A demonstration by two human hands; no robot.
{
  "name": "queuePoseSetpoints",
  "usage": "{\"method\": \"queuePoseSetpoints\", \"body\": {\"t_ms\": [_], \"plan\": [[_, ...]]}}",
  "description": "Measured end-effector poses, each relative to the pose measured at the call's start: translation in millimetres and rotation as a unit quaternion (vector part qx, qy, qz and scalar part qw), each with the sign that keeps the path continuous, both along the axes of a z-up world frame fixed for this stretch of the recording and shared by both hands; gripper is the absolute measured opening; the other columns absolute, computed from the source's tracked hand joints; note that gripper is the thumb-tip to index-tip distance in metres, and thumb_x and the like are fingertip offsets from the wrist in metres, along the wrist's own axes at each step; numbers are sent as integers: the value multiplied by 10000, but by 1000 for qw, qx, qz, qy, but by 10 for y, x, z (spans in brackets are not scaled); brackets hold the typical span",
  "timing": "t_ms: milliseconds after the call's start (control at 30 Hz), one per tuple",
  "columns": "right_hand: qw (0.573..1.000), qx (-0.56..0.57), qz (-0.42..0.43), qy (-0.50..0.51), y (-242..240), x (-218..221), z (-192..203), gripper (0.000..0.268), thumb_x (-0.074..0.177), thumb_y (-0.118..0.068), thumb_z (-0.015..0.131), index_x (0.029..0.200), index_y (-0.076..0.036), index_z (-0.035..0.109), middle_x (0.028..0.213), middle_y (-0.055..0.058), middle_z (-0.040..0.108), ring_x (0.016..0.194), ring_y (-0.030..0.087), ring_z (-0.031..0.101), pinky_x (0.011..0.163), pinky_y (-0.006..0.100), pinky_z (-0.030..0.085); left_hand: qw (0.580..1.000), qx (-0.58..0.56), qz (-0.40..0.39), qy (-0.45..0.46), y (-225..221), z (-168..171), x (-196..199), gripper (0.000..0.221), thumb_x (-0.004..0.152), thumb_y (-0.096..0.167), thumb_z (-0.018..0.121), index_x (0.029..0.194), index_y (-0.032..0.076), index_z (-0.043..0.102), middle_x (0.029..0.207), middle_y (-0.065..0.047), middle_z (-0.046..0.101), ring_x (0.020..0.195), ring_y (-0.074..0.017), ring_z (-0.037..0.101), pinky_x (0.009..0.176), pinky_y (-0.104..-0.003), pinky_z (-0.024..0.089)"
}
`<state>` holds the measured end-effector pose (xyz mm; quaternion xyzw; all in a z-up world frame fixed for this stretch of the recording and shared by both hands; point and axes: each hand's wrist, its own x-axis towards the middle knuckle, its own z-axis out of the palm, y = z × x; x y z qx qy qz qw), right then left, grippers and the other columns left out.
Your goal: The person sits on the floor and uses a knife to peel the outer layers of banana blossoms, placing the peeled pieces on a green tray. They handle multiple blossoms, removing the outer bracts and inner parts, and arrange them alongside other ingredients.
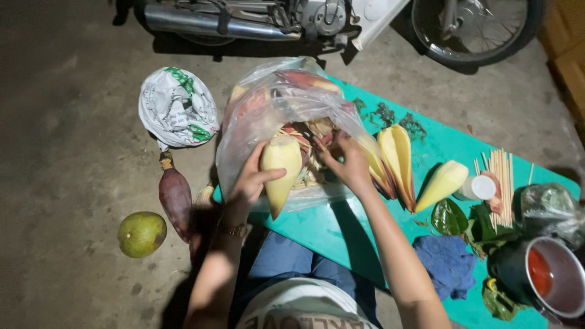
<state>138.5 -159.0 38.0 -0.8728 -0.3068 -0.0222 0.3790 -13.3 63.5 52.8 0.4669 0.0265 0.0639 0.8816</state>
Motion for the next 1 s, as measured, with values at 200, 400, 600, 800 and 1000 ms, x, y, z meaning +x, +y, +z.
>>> {"method": "queuePoseSetpoints", "body": {"t_ms": [200, 400, 600, 800, 1000], "plan": [[927, 213, 117, 286, -39, -70, 157, 216, 950, -182, 747, 1070, -3, 757, 958, 43, 738, 859, 92, 648, 785, 260, 529, 980, 163, 89, -74, -260, -115, 139, 896, 699, -36, 860, 1489, 1, 440, 1506, -109, 523, 1368, -196, 521, 1156, -350, 436], [843, 283, 85, 450, 31, -92, 164, 181, 886, -179, 771, 1006, -49, 737, 965, 35, 749, 857, 121, 722, 774, 268, 591, 958, 239, 133, -92, -394, -108, 139, 932, 677, 40, 917, 1484, 32, 451, 1488, -108, 534, 1367, -196, 529, 1162, -353, 450], [847, 258, 79, 459, 57, -8, 118, 138, 883, -135, 807, 920, -46, 710, 962, 70, 746, 861, 145, 723, 789, 293, 591, 953, 266, 120, -81, -401, -111, 102, 909, 671, 87, 929, 1465, 41, 489, 1404, -104, 615, 1303, -204, 593, 1123, -357, 490], [851, 217, 84, 471, 34, 55, 230, 84, 880, -139, 734, 919, -66, 714, 980, 31, 748, 900, 131, 728, 797, 296, 615, 945, 292, 124, -77, -409, -99, 80, 906, 641, 90, 941, 1439, 57, 514, 1364, -100, 635, 1286, -207, 600, 1113, -360, 485], [881, 161, 93, 434, 44, 37, 396, 172, 840, -85, 747, 992, -6, 743, 1008, 29, 724, 869, 130, 711, 774, 279, 594, 946, 287, 119, -88, -416, -131, 63, 905, 641, 96, 943, 1438, 64, 514, 1349, -101, 641, 1288, -202, 601, 1116, -356, 479]]}}
